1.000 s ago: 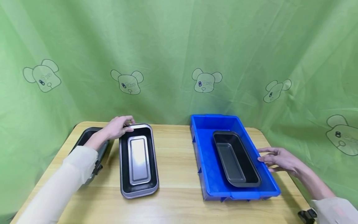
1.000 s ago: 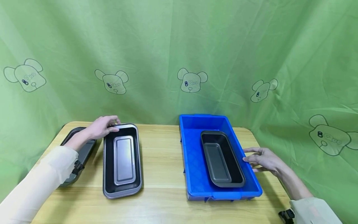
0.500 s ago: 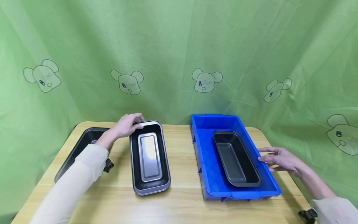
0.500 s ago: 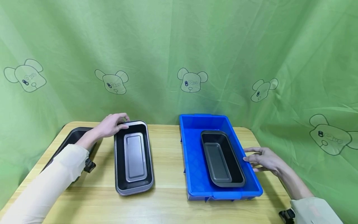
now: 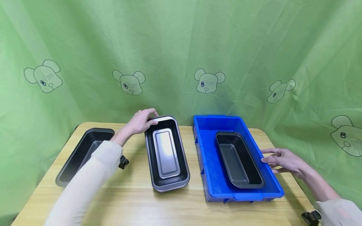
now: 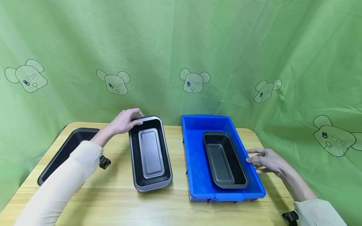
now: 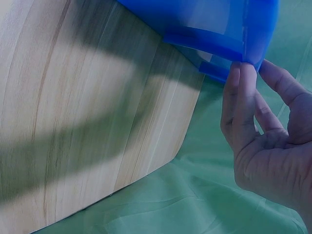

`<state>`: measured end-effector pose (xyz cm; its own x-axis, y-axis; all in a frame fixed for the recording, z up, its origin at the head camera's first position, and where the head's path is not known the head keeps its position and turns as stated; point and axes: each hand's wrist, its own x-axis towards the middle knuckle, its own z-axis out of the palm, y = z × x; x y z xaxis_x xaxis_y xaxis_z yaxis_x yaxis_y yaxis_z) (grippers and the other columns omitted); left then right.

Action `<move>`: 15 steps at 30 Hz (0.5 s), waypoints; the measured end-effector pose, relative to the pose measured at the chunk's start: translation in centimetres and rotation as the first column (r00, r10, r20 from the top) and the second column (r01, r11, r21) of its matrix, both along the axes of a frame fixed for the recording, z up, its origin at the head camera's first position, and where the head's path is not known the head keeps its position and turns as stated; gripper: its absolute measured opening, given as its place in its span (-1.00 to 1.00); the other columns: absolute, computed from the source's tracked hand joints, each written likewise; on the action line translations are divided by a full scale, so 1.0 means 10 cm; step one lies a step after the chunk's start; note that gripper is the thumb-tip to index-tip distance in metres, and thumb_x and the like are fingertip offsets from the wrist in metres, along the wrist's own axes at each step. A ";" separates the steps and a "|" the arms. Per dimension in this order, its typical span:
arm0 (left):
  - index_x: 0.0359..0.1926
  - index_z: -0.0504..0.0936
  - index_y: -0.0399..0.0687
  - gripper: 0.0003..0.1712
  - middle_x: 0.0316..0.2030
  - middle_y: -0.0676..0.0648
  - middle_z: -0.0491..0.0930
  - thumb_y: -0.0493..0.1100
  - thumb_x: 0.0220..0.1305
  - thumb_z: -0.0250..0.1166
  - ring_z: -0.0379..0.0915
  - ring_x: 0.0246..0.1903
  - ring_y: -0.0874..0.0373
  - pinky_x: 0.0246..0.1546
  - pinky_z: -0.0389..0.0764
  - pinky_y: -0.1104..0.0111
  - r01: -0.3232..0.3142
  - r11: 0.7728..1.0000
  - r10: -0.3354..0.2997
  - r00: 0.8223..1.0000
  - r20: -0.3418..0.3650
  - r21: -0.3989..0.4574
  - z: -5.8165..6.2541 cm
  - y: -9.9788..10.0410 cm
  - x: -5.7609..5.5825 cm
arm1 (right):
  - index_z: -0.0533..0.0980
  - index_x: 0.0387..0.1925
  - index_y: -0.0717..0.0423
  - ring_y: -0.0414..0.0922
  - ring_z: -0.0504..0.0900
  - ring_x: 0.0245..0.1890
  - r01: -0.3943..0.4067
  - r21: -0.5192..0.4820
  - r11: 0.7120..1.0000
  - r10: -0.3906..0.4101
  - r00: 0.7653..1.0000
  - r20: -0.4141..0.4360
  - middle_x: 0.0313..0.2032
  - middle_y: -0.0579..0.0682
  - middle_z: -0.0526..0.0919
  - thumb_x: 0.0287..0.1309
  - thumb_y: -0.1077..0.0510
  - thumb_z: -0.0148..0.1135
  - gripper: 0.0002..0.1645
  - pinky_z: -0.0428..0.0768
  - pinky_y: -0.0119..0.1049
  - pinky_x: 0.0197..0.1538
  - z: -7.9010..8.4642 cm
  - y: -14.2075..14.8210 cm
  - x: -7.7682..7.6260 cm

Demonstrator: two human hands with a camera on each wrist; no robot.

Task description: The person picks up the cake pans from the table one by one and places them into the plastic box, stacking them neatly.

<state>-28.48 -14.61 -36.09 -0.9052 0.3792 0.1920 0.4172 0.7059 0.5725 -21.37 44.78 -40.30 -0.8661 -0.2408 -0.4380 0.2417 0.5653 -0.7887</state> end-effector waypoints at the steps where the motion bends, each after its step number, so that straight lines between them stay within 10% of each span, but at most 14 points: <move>1: 0.06 0.63 -0.18 -0.75 -0.07 -0.30 0.81 -0.18 0.45 0.35 0.78 -0.11 -0.20 0.07 0.75 -0.05 -0.001 1.000 0.001 1.000 0.002 0.007 0.01 0.03 -0.01 | 0.12 0.55 0.44 -0.14 0.81 -0.11 -0.001 0.000 1.000 0.001 1.000 0.001 -0.09 -0.10 0.84 0.48 0.07 0.27 -0.13 0.85 -0.16 -0.06 0.00 0.00 0.00; 15: 0.08 0.63 -0.15 -0.74 -0.06 -0.26 0.81 -0.15 0.48 0.34 0.78 -0.12 -0.15 0.04 0.78 0.06 0.029 0.998 -0.029 1.000 -0.004 0.057 0.19 0.43 -0.09 | 0.10 0.56 0.44 -0.14 0.82 -0.11 0.009 0.011 1.000 -0.009 1.000 0.002 -0.08 -0.08 0.84 0.48 0.07 0.27 -0.11 0.85 -0.16 -0.06 0.01 -0.02 -0.01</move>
